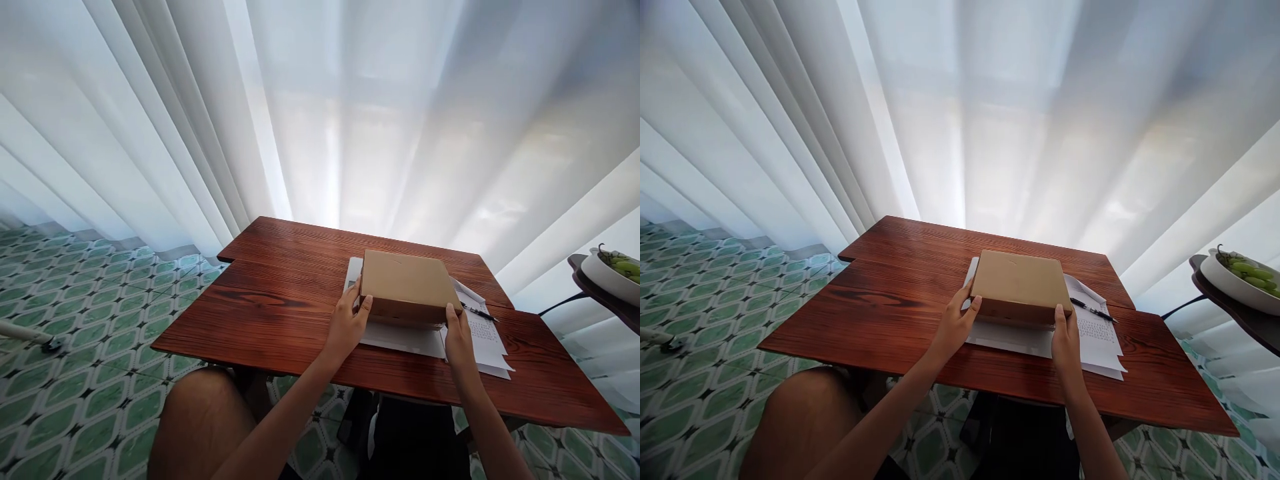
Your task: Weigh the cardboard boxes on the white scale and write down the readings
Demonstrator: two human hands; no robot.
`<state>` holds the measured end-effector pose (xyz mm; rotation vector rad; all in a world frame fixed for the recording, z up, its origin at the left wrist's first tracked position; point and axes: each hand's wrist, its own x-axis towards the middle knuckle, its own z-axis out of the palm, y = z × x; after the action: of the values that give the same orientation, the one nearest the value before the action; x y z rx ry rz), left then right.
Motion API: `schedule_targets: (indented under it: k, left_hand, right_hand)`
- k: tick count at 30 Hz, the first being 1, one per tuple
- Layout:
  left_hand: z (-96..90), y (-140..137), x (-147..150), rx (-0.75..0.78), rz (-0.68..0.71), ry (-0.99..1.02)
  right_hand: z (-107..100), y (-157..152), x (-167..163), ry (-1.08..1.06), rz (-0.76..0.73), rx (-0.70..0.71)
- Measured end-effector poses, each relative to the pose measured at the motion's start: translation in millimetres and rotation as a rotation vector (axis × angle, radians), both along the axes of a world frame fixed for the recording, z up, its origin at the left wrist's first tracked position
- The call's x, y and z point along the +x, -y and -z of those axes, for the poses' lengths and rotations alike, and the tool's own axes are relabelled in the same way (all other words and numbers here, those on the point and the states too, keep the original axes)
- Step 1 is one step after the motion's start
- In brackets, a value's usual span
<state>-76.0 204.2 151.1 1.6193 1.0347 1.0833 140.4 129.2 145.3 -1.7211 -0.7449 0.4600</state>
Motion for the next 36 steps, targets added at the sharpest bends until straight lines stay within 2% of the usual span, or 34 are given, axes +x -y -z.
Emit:
schedule_targets:
  k: [8, 16, 23, 31, 36]
  left_hand:
    - [-11.7, -1, -13, 0.004, -0.029, -0.003]
    - [-23.7, -9, -44, 0.042, -0.199, 0.024]
    - [-30.5, -21, -81, 0.09, -0.373, -0.005]
    - [-38.4, -32, -116, 0.043, -0.539, -0.049]
    - [-37.3, -40, -134, 0.035, -0.645, -0.066]
  right_hand:
    - [-19, -5, -12, -0.003, -0.01, 0.014]
    - [-25, -28, -45, -0.001, -0.107, 0.027]
    - [-30, -51, -82, 0.029, -0.272, 0.061]
    - [-30, -82, -126, -0.08, -0.343, 0.086]
    - [-29, -95, -149, -0.106, -0.404, 0.086]
